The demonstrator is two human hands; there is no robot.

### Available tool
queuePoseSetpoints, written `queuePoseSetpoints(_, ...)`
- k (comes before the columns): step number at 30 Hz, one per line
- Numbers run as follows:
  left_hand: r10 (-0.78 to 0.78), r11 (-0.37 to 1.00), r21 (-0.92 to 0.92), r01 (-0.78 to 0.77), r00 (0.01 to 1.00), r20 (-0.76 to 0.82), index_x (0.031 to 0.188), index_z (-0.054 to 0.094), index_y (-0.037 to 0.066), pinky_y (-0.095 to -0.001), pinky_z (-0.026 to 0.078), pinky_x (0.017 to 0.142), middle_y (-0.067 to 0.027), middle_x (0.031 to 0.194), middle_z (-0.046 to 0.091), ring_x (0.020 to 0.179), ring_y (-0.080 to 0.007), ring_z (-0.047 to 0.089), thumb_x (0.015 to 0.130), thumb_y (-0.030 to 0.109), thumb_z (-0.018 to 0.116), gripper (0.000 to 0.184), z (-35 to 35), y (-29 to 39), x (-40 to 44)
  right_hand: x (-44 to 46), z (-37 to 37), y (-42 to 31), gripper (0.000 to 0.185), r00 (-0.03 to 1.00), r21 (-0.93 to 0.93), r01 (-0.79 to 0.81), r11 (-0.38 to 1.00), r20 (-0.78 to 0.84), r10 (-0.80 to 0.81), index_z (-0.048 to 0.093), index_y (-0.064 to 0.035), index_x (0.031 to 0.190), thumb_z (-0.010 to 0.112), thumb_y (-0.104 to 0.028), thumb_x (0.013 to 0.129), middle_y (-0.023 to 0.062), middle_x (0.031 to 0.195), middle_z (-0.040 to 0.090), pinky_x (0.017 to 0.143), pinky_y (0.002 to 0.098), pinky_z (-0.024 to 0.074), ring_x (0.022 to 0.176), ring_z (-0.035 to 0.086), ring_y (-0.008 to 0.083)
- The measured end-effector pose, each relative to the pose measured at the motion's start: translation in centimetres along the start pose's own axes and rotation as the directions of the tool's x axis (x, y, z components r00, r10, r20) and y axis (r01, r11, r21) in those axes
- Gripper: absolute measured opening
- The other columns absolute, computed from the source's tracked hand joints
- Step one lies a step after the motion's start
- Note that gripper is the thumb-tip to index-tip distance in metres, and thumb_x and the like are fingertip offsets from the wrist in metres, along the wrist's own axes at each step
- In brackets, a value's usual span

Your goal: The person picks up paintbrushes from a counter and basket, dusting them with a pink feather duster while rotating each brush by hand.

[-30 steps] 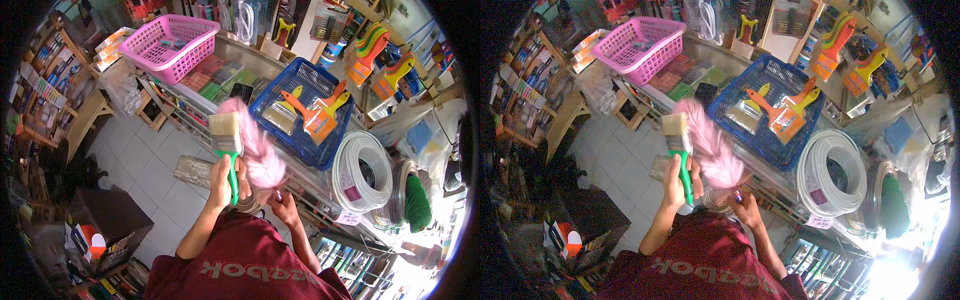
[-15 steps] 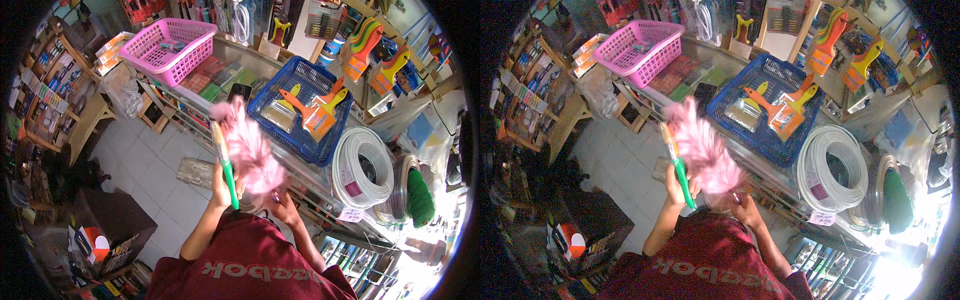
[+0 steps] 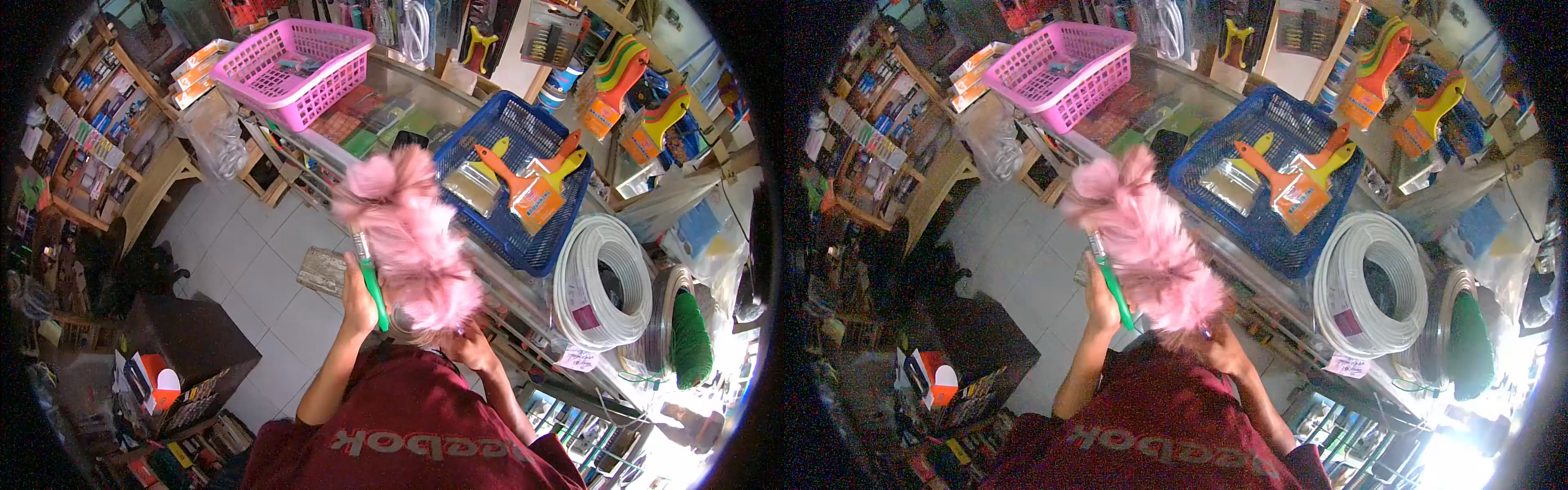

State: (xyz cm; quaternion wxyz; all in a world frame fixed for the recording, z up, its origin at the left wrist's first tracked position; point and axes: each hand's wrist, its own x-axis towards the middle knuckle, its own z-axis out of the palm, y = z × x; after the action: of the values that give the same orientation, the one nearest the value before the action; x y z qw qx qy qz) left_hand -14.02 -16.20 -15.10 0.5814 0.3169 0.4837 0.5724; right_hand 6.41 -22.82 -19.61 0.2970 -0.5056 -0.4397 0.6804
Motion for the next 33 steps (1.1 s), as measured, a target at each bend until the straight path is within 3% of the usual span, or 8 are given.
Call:
queuePoseSetpoints(12, 0.002, 0.999, -0.042, -0.006, 0.996, -0.087, 0.099, 0.049, 0.009, -0.0246, 0.037, 0.030, 0.0027, 0.055, 0.039, 0.033, -0.0108, 0.040, 0.089, 0.065, 0.025, 0.062, -1.0, -1.1, 1.5, 1.9, -2.0, 3.9, 0.022, 0.989, -0.161, 0.124, 0.979, 0.098, -0.109, 0.061, -0.0010, 0.096, 0.062, -0.016, 0.080, -0.0018, 0.065, 0.050, 0.043, 0.0239, 0.0277, 0.051, 0.040, 0.0055)
queuePoseSetpoints(16, 0.057, 0.995, -0.079, -0.059, 0.998, -0.020, 0.082, 0.051, 0.012, -0.0226, 0.035, 0.030, 0.0029, 0.050, 0.036, 0.032, -0.0100, 0.039, 0.089, 0.065, 0.025, 0.059, -1.1, -0.7, 1.6, 0.1, -1.6, -0.1, 0.032, 0.960, 0.154, -0.153, 0.976, 0.257, 0.110, 0.055, -0.0012, 0.108, 0.062, -0.013, 0.079, -0.0016, 0.065, 0.048, 0.044, 0.0221, 0.0292, 0.051, 0.039, 0.0065)
queuePoseSetpoints(20, 0.098, 0.990, -0.109, -0.094, 0.995, 0.030, 0.072, 0.046, 0.014, -0.0225, 0.033, 0.030, 0.0017, 0.048, 0.039, 0.031, -0.0100, 0.037, 0.091, 0.062, 0.025, 0.056, -1.1, -1.1, 2.2, 3.8, -4.6, 8.2, 0.039, 0.928, 0.004, 0.306, 0.952, 0.221, -0.299, 0.052, -0.0047, 0.117, 0.065, -0.012, 0.081, 0.0023, 0.083, 0.061, 0.054, 0.0265, 0.0403, 0.065, 0.051, 0.0106)
queuePoseSetpoints(22, 0.084, 0.994, -0.074, -0.084, 0.996, -0.005, 0.072, 0.045, 0.012, -0.0245, 0.034, 0.031, 0.0006, 0.049, 0.042, 0.030, -0.0100, 0.036, 0.091, 0.062, 0.025, 0.057, -1.0, -0.9, 2.1, 2.4, -4.6, 4.8, 0.050, 0.973, 0.038, -0.073, 0.997, 0.220, 0.063, 0.047, -0.0045, 0.124, 0.066, -0.018, 0.080, 0.0035, 0.088, 0.063, 0.058, 0.0287, 0.0427, 0.069, 0.052, 0.0132)
queuePoseSetpoints(25, 0.077, 0.996, -0.032, -0.078, 0.997, -0.018, 0.066, 0.045, 0.008, -0.0236, 0.031, 0.034, -0.0004, 0.043, 0.038, 0.034, -0.0103, 0.038, 0.091, 0.063, 0.019, 0.066, -0.5, -0.6, 2.2, 2.0, -3.3, 1.5, 0.048, 0.983, -0.096, 0.056, 0.994, 0.177, -0.038, 0.038, -0.0058, 0.113, 0.066, -0.021, 0.077, 0.0022, 0.079, 0.057, 0.056, 0.0298, 0.0383, 0.063, 0.048, 0.0139)
queuePoseSetpoints(26, 0.020, 0.999, 0.038, -0.016, 0.996, -0.090, 0.073, 0.047, 0.006, -0.0234, 0.032, 0.037, 0.0000, 0.045, 0.038, 0.038, -0.0099, 0.040, 0.093, 0.060, 0.021, 0.064, -0.3, -0.3, 1.7, 3.6, -2.5, 3.7, 0.026, 0.915, -0.137, 0.402, 0.905, 0.084, -0.394, 0.044, -0.0060, 0.088, 0.063, -0.017, 0.076, 0.0000, 0.066, 0.050, 0.048, 0.0279, 0.0321, 0.053, 0.043, 0.0113)
queuePoseSetpoints(29, 0.113, 0.976, -0.188, -0.110, 0.994, 0.007, 0.081, 0.051, 0.003, -0.0242, 0.035, 0.041, -0.0011, 0.051, 0.041, 0.042, -0.0102, 0.043, 0.094, 0.057, 0.026, 0.061, -0.5, -0.9, 2.7, 3.0, -3.8, 3.4, 0.018, 0.997, -0.145, 0.040, 0.989, -0.062, -0.049, 0.049, -0.0064, 0.063, 0.058, -0.014, 0.076, -0.0028, 0.050, 0.041, 0.041, 0.0264, 0.0269, 0.044, 0.038, 0.0072)
queuePoseSetpoints(33, 0.111, 0.925, -0.366, -0.100, 0.994, 0.008, 0.107, 0.047, -0.001, -0.0300, 0.050, 0.057, -0.0062, 0.079, 0.051, 0.064, -0.0168, 0.058, 0.095, 0.052, 0.031, 0.056, -0.4, 0.0, 2.9, 2.6, -1.9, 1.6, 0.018, 0.944, -0.233, 0.216, 0.948, -0.200, -0.264, 0.052, -0.0045, 0.063, 0.056, -0.016, 0.077, -0.0016, 0.052, 0.046, 0.044, 0.0269, 0.0305, 0.048, 0.041, 0.0086)
